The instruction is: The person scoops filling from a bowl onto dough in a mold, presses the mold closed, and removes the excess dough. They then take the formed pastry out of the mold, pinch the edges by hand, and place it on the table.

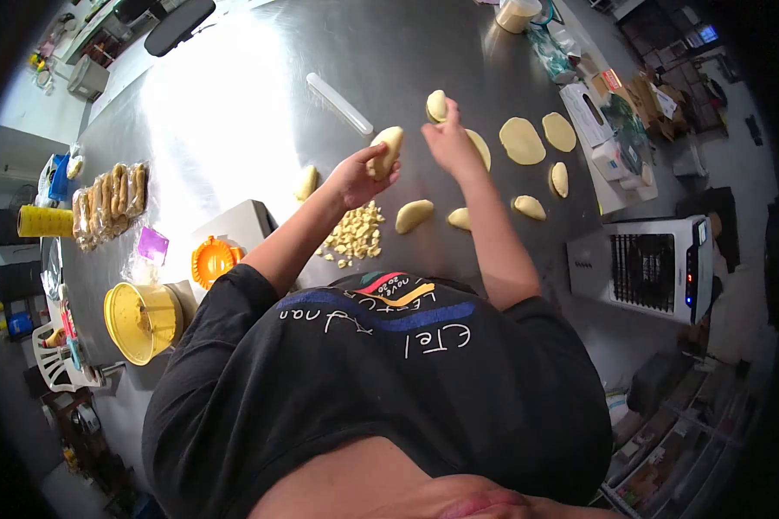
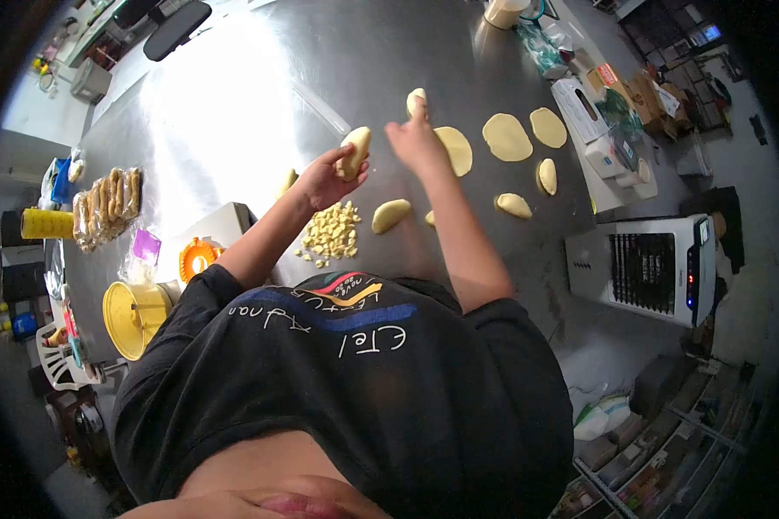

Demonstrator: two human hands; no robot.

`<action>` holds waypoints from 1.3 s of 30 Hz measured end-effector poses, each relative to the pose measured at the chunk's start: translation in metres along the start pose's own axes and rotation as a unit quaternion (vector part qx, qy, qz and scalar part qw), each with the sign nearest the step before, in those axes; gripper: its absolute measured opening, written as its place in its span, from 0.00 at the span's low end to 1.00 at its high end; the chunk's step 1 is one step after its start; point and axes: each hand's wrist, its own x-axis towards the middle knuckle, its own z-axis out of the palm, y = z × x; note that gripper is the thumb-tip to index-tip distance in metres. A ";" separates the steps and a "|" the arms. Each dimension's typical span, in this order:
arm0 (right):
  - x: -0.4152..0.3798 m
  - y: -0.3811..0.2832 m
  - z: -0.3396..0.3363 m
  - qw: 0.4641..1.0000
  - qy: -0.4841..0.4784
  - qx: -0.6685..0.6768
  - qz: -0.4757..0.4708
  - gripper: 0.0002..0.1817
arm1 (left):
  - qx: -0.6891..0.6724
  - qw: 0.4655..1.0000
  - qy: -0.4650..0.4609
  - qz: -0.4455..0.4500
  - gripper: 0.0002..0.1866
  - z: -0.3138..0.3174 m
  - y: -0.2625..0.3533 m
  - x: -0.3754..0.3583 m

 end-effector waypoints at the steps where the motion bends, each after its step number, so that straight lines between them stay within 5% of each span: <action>1: 0.016 0.022 -0.011 1.000 0.004 -0.022 0.018 0.36 | -0.002 1.000 0.005 0.002 0.23 -0.006 -0.001 0.013; 3: 0.034 0.049 -0.042 0.981 -0.015 -0.168 0.094 0.33 | 0.045 0.975 0.204 0.073 0.22 -0.020 0.003 0.039; 7: 0.077 0.141 -0.042 0.953 -0.081 -0.283 0.075 0.30 | 0.246 0.883 0.353 0.186 0.25 -0.070 0.024 0.073; 9: 0.082 0.169 -0.031 0.933 -0.013 -0.335 -0.134 0.27 | 0.290 0.819 0.442 0.225 0.29 -0.085 0.032 0.087; 13: 0.085 0.176 -0.013 0.931 0.003 -0.325 -0.167 0.25 | 0.355 0.753 0.511 0.213 0.32 -0.098 0.038 0.100; 16: 0.085 0.176 -0.012 0.929 -0.006 -0.313 -0.199 0.21 | 0.525 0.578 0.598 0.179 0.36 -0.078 0.041 0.095; 17: 0.086 0.177 -0.012 0.930 0.002 -0.299 -0.213 0.19 | 0.524 0.577 0.601 0.176 0.36 -0.066 0.037 0.092; 19: 0.091 0.174 -0.015 0.933 -0.005 -0.286 -0.217 0.15 | 0.603 0.400 0.635 0.270 0.36 -0.036 0.027 0.091; 23: 0.102 0.165 -0.021 0.943 -0.017 -0.261 -0.206 0.07 | 0.724 0.363 0.439 0.388 0.19 0.023 -0.009 0.108; 24: 0.106 0.165 -0.022 0.943 -0.019 -0.260 -0.208 0.07 | 0.709 0.420 0.328 0.462 0.10 0.030 -0.016 0.116; 26: 0.113 0.167 -0.025 0.940 -0.056 -0.261 -0.212 0.07 | 0.721 0.460 0.251 0.453 0.07 0.053 -0.034 0.130; 30: 0.121 0.166 -0.029 0.936 -0.081 -0.273 -0.207 0.07 | 0.752 0.500 0.233 0.362 0.10 0.047 -0.069 0.171; 32: 0.122 0.166 -0.027 0.939 -0.070 -0.281 -0.185 0.07 | 0.807 0.431 0.189 0.356 0.14 0.035 -0.080 0.190; 39: 0.118 0.161 -0.031 0.944 -0.086 -0.280 -0.154 0.06 | 0.810 0.442 0.221 0.317 0.15 0.063 -0.080 0.186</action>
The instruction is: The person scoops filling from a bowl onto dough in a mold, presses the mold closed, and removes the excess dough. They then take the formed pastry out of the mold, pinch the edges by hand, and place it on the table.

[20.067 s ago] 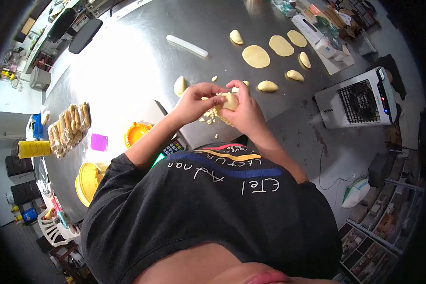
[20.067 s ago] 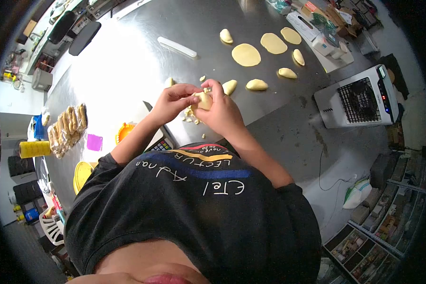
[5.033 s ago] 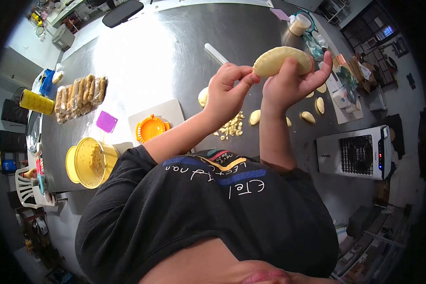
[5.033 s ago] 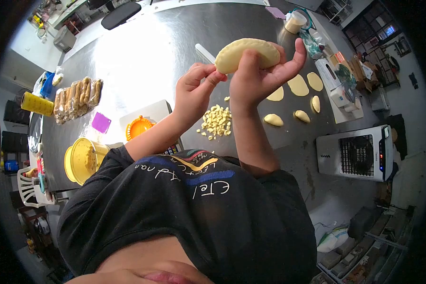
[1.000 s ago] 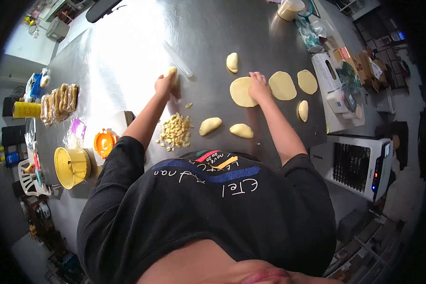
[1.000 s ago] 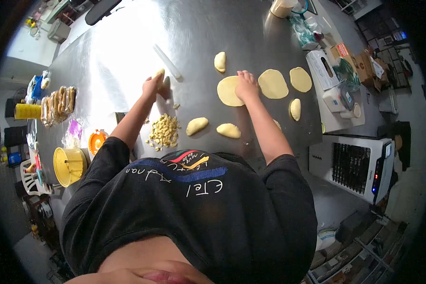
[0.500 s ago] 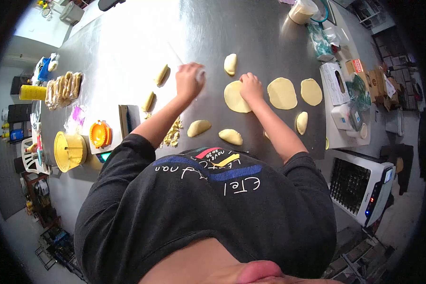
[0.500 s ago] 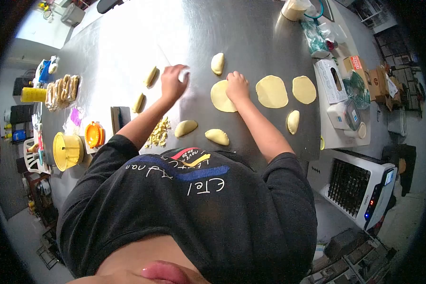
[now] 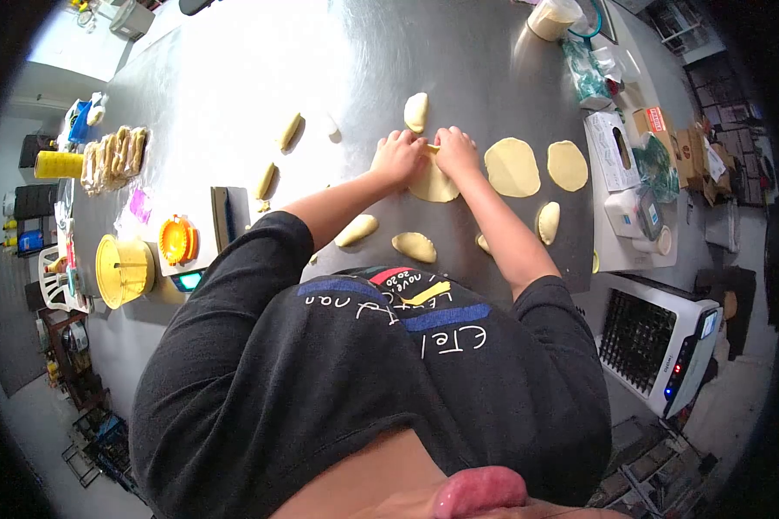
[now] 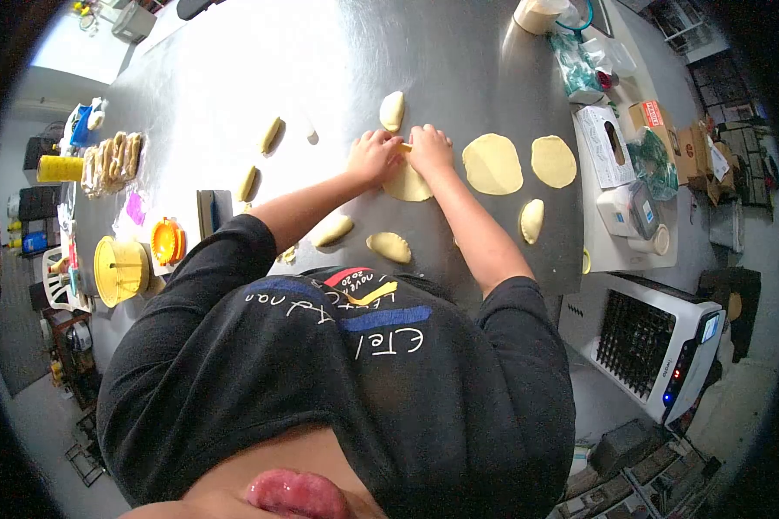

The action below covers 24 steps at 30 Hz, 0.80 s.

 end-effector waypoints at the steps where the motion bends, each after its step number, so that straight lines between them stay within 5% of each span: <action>1: 0.000 0.002 0.001 1.000 0.004 0.007 -0.020 0.06 | -0.001 1.000 -0.001 0.000 0.15 -0.002 0.002 0.003; 9: -0.007 0.014 0.000 0.993 0.038 0.093 -0.058 0.10 | -0.030 0.998 -0.049 -0.009 0.11 -0.002 -0.001 0.016; 14: -0.014 0.018 -0.010 0.998 -0.015 0.020 -0.054 0.09 | -0.073 0.994 -0.084 -0.020 0.12 -0.006 0.005 0.012; 19: -0.022 0.024 -0.018 0.983 -0.028 0.164 -0.081 0.09 | -0.150 0.984 -0.085 -0.041 0.14 -0.021 0.014 0.003; 24: -0.043 0.014 -0.036 0.983 -0.015 0.169 -0.064 0.09 | -0.218 0.970 -0.094 -0.046 0.14 -0.038 0.025 -0.006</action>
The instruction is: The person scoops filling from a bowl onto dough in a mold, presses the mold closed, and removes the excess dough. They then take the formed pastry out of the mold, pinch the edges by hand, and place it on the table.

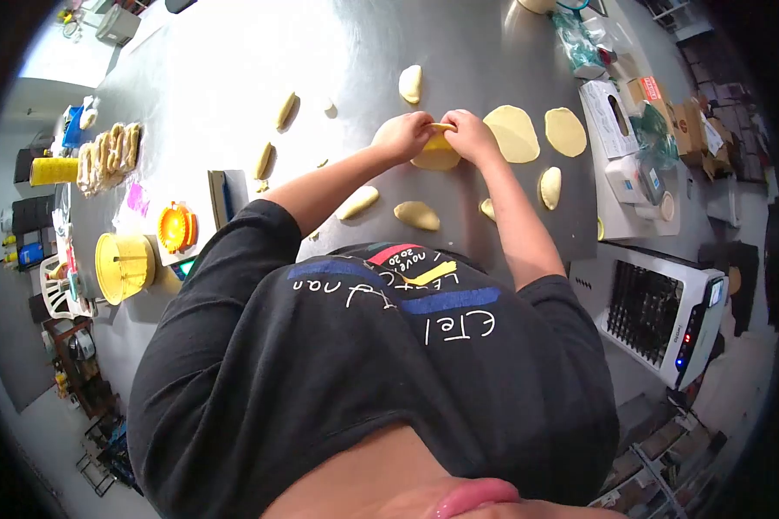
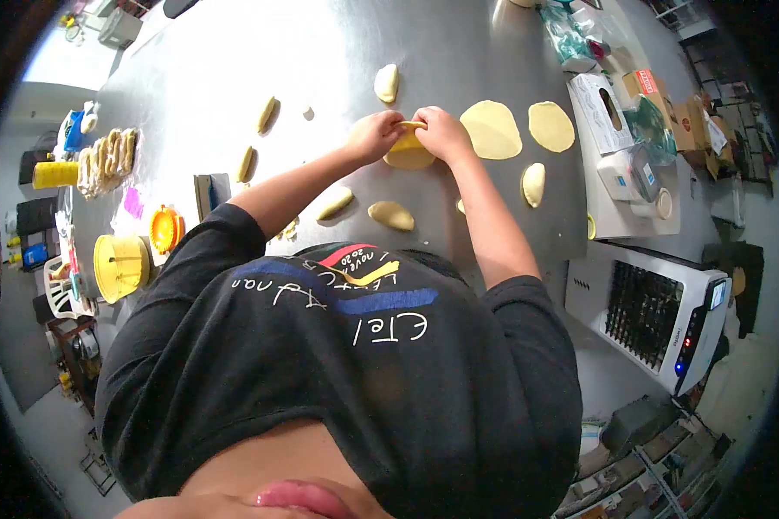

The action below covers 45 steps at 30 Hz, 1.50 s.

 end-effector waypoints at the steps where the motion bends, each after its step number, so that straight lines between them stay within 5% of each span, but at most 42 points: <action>1: -0.003 -0.004 -0.002 1.000 0.005 -0.002 0.005 0.09 | -0.001 1.000 0.001 0.001 0.14 -0.001 0.003 -0.003; 16: -0.023 -0.020 -0.006 0.999 0.041 -0.012 -0.005 0.08 | -0.055 0.997 0.043 0.028 0.13 -0.007 0.014 -0.025; 19: -0.009 -0.007 0.007 0.999 0.025 -0.044 -0.001 0.11 | -0.012 0.999 -0.014 -0.027 0.15 -0.001 0.007 -0.020; 21: 0.001 0.000 0.017 0.997 0.024 -0.075 -0.003 0.13 | 0.051 0.986 0.154 0.038 0.21 0.011 -0.004 -0.022; 22: 0.005 0.002 0.022 0.994 0.022 -0.103 -0.006 0.16 | 0.050 0.986 0.153 0.039 0.21 0.015 -0.009 -0.024; 26: 0.003 0.006 0.032 0.989 0.072 -0.126 0.000 0.24 | 0.178 0.976 0.045 0.120 0.31 0.032 -0.028 -0.038; 28: -0.002 0.012 0.034 0.988 0.093 -0.120 -0.014 0.25 | 0.250 0.938 -0.005 0.242 0.35 0.038 -0.029 -0.048; 45: -0.033 0.037 0.054 0.982 0.139 -0.118 -0.045 0.28 | 0.288 0.919 -0.067 0.259 0.41 0.029 -0.045 -0.038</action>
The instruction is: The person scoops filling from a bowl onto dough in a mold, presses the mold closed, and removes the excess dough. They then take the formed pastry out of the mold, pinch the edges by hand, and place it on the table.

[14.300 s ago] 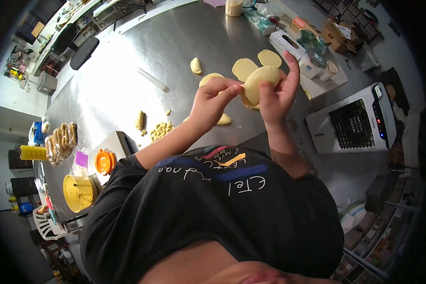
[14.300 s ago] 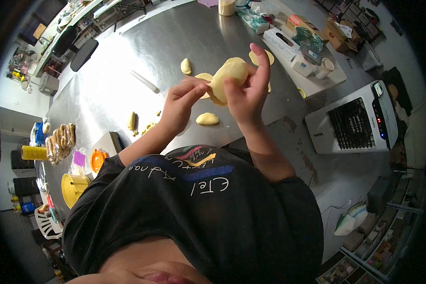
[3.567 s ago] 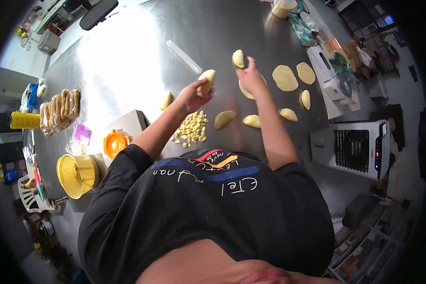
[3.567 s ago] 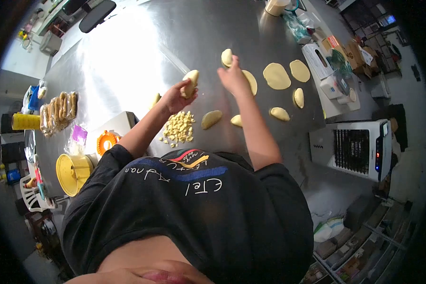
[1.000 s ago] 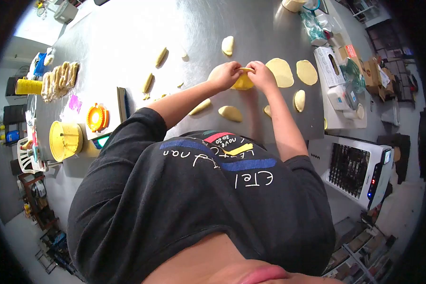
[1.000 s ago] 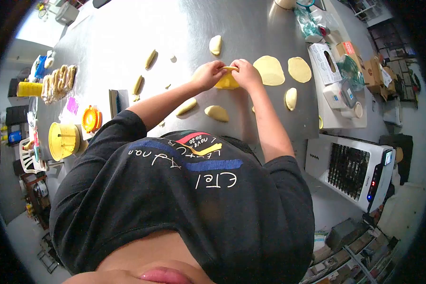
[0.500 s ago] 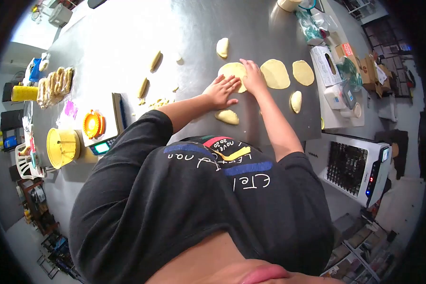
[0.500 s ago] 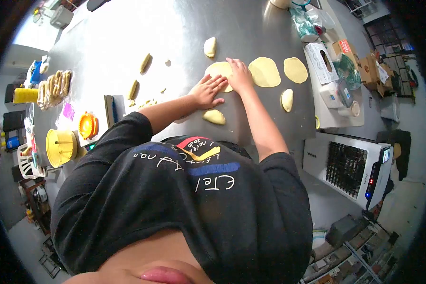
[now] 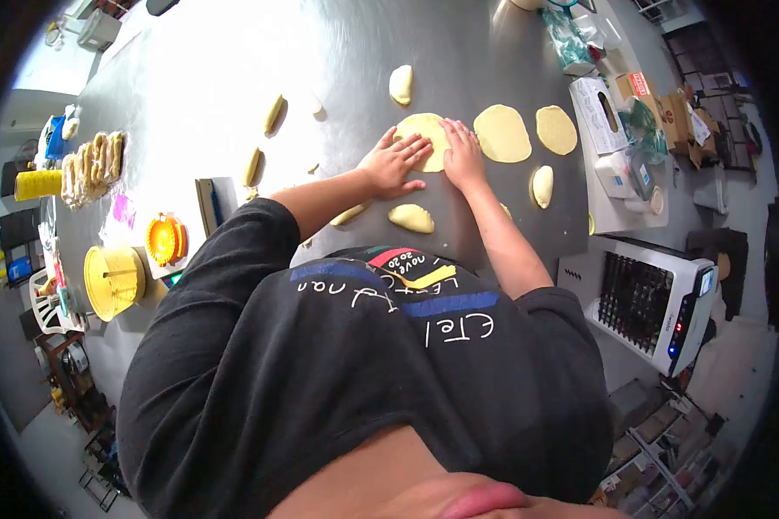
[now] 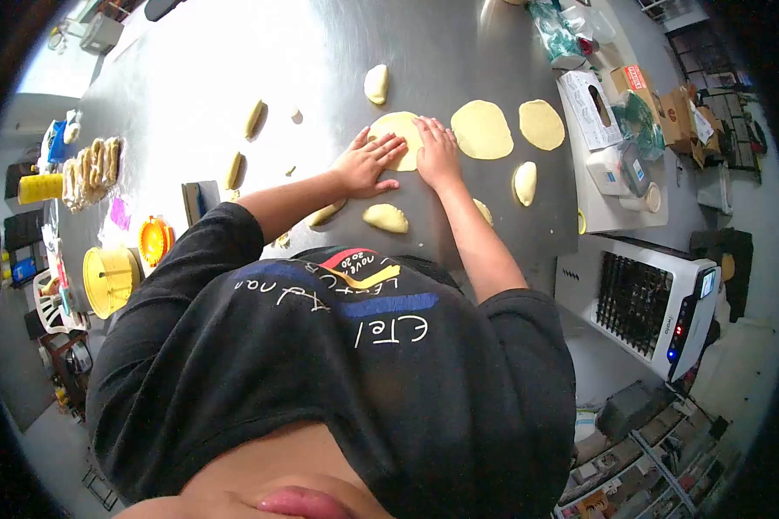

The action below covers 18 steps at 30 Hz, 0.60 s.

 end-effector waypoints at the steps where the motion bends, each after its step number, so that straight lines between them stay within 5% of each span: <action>1: 0.002 -0.001 -0.002 1.000 -0.005 0.001 0.002 0.29 | 0.001 1.000 0.001 0.001 0.41 -0.002 -0.001 0.002; 11: -0.015 -0.005 0.000 1.000 0.023 -0.002 -0.001 0.29 | -0.064 0.996 0.022 0.057 0.39 -0.002 -0.008 0.005; 18: -0.013 -0.007 -0.003 0.998 0.043 0.045 0.009 0.29 | -0.130 0.984 0.100 0.076 0.27 -0.004 -0.014 0.020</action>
